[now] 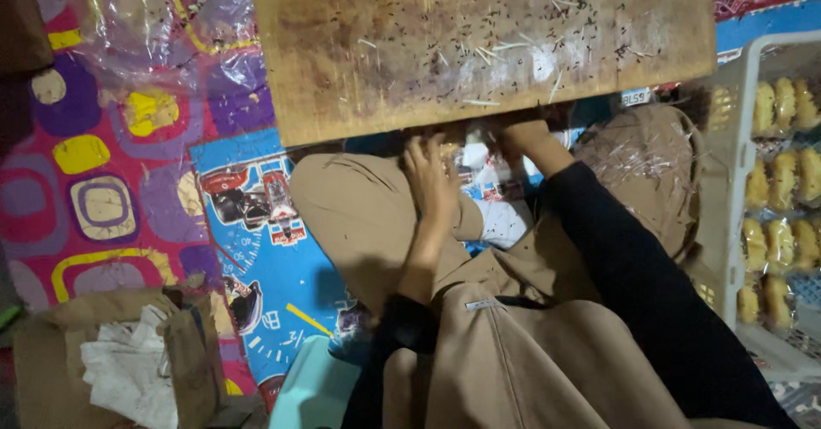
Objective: The person sits on the floor and repeatedly picks up doughnuts from a wooden board, places them into clear plastic bags, and arranges the packaged doughnuts in a white plastic basket. The person handles the doughnuts one at a time throughout the clip.
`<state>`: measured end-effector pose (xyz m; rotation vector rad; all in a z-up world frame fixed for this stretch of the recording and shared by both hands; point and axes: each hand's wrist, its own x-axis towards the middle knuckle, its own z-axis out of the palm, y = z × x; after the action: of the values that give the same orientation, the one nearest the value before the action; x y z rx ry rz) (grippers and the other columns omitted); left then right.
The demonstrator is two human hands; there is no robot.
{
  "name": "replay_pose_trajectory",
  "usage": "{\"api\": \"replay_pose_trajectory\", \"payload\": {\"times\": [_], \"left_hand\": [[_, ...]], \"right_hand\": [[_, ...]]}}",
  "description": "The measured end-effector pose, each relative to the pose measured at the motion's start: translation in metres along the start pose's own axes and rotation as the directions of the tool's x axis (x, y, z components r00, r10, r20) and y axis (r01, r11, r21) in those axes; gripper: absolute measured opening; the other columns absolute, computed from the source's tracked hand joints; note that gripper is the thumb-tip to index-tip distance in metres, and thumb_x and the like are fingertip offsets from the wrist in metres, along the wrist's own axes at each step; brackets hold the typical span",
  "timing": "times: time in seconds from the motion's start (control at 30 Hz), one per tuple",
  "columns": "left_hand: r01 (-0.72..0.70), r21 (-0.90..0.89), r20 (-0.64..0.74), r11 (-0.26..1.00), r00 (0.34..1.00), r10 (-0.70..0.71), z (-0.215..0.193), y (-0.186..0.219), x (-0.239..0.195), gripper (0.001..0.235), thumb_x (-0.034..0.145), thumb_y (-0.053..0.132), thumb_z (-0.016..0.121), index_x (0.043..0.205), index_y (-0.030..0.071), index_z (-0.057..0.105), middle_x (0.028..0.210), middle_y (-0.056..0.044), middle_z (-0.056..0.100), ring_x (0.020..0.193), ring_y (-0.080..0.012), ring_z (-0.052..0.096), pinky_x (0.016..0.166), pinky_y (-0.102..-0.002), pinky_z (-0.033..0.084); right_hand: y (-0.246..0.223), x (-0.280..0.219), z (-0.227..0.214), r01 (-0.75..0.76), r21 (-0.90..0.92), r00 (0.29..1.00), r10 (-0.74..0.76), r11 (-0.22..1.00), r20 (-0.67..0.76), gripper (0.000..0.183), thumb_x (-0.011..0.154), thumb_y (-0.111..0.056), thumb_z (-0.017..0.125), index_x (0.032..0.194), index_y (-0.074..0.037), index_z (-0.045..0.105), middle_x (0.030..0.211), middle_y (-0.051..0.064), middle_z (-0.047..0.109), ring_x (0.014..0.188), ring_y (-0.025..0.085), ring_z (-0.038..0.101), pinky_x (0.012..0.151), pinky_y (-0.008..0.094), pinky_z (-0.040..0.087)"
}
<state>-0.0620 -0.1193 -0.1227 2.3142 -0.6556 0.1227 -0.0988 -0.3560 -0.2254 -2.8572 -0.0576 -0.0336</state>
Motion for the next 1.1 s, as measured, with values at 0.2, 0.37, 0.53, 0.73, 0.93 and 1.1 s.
{"api": "replay_pose_trajectory", "payload": {"times": [0.2,0.37,0.53,0.73,0.93,1.1], "left_hand": [[0.118,-0.338,-0.024,0.934,0.991,-0.134,-0.037,0.051,-0.012,0.030,0.097,0.019,0.067,0.123,0.006,0.063,0.126,-0.016,0.067,0.122,-0.0343,0.060,0.107,-0.046,0.044],[0.531,-0.546,0.605,0.648,0.785,-0.134,-0.020,0.109,0.000,0.027,0.099,0.016,0.058,0.120,0.008,0.073,0.116,-0.014,0.077,0.111,-0.0293,0.075,0.099,-0.042,0.058],[-0.421,-0.631,0.058,0.652,0.812,0.581,-0.015,0.181,-0.024,0.047,0.102,0.025,0.063,0.146,0.013,0.053,0.157,-0.011,0.051,0.149,-0.0295,0.045,0.128,-0.053,0.030],[0.269,-0.624,0.465,-0.733,0.882,-0.072,-0.023,0.111,0.069,0.054,0.091,0.040,0.067,0.140,0.017,0.059,0.143,-0.014,0.056,0.126,-0.0349,0.059,0.101,-0.045,0.057],[-0.079,-0.953,0.132,-0.293,0.761,-0.635,-0.113,-0.023,0.095,0.014,0.096,0.008,0.065,0.109,0.002,0.065,0.107,-0.011,0.071,0.101,-0.0209,0.066,0.092,-0.036,0.054],[0.153,-0.978,0.208,-0.143,0.623,-0.754,-0.116,-0.031,0.062,0.030,0.093,0.010,0.061,0.121,-0.001,0.061,0.118,-0.016,0.065,0.106,-0.0239,0.066,0.099,-0.036,0.053]], "right_hand": [[-0.043,-0.021,-0.048,0.032,-0.281,0.946,0.062,0.959,0.319,0.028,0.089,-0.026,0.065,0.110,-0.011,0.075,0.113,0.009,0.075,0.108,0.027,0.068,0.102,0.046,0.049],[-0.112,-0.135,-0.137,-0.113,-0.317,0.986,0.147,0.942,0.085,0.030,0.083,-0.020,0.063,0.112,-0.020,0.073,0.118,-0.004,0.071,0.119,0.016,0.061,0.104,0.051,0.039],[-0.090,-0.136,-0.217,-0.564,-0.327,0.804,0.414,0.758,-0.428,0.066,0.109,-0.032,0.060,0.169,-0.014,0.038,0.166,0.023,0.047,0.154,0.036,0.040,0.122,0.059,0.026],[-0.098,-0.030,-0.218,0.234,0.479,0.965,-0.145,0.846,-0.216,0.066,0.085,-0.052,0.071,0.135,-0.013,0.052,0.158,0.023,0.043,0.142,0.042,0.042,0.112,0.050,0.036],[0.101,0.197,-0.200,-0.266,0.826,0.665,0.714,0.498,-0.216,0.070,0.088,-0.057,0.077,0.129,-0.003,0.062,0.113,0.012,0.074,0.101,0.026,0.074,0.089,0.037,0.059],[0.196,0.268,-0.150,-0.414,0.587,0.491,0.714,0.696,-0.500,0.085,0.090,-0.057,0.090,0.142,-0.002,0.051,0.132,0.023,0.066,0.121,0.035,0.065,0.103,0.044,0.052]]}}
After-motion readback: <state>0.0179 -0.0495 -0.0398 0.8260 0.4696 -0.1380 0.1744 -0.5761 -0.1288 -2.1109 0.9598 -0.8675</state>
